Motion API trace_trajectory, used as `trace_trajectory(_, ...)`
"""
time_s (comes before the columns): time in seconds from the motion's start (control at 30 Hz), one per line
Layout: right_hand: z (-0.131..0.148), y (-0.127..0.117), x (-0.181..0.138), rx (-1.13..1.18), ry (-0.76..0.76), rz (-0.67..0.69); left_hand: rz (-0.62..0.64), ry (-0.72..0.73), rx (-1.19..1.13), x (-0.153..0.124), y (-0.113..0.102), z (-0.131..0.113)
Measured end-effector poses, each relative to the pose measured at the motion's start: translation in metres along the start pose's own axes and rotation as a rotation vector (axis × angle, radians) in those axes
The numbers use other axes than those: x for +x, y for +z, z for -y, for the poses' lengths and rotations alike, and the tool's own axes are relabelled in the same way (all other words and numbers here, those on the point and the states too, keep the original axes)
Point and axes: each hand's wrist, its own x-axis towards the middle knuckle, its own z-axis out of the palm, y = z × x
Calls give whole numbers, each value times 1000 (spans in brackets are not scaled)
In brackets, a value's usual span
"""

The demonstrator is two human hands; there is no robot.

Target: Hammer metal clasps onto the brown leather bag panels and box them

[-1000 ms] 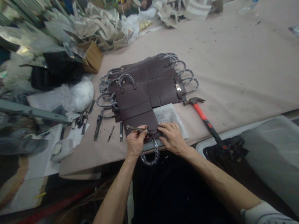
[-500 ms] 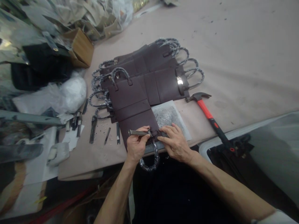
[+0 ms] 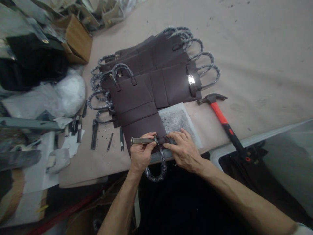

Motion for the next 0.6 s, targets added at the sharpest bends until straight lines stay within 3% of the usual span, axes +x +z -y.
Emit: trace_trajectory(0.6,0,-6,4,-28,-2,85,-72,-87,-86,2,0,1)
